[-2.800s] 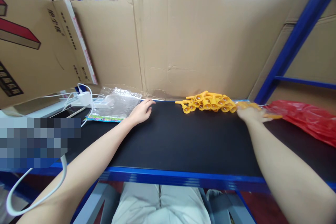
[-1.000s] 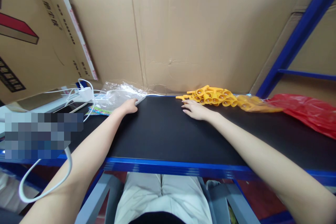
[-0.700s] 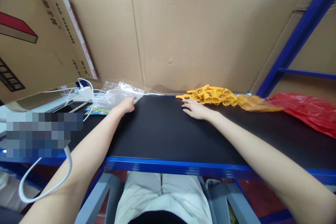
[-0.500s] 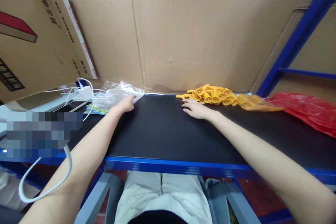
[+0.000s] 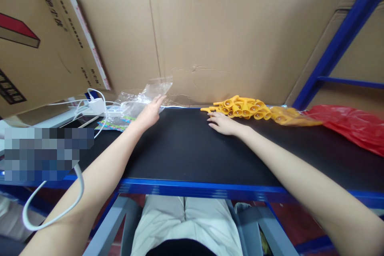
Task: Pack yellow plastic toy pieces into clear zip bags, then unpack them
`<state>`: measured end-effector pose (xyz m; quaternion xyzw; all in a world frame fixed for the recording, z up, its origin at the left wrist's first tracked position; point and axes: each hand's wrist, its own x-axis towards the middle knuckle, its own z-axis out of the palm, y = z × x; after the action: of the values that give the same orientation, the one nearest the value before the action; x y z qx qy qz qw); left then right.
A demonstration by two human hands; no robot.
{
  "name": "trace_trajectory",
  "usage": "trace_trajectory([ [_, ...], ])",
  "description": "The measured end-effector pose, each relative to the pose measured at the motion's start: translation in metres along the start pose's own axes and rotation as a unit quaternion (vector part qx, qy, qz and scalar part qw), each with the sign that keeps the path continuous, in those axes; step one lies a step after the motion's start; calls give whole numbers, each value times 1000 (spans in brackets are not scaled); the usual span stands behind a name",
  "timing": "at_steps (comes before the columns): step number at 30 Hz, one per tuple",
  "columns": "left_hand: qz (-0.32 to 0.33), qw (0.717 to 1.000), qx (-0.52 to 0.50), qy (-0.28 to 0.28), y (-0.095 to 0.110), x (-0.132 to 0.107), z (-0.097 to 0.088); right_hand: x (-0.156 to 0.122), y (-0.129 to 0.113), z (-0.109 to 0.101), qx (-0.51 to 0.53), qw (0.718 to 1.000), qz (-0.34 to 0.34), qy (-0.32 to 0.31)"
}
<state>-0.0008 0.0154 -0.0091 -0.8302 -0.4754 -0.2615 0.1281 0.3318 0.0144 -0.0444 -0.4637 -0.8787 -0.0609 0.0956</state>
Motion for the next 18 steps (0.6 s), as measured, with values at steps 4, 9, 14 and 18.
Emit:
trace_trajectory([
  [4, 125, 991, -38, -28, 30, 0, 10, 0, 1, 0, 4, 1000, 3, -4],
  [9, 182, 973, -68, -126, 62, -5, 26, 0, -1, -1, 10, 1000, 2, 2],
  [14, 143, 961, -104, -213, 70, -8, 23, 0, -2, -1, 8, 1000, 2, 1],
  [18, 66, 980, -55, -182, 68, -7, 22, 0, 0, 1, 1, 1000, -2, 4],
])
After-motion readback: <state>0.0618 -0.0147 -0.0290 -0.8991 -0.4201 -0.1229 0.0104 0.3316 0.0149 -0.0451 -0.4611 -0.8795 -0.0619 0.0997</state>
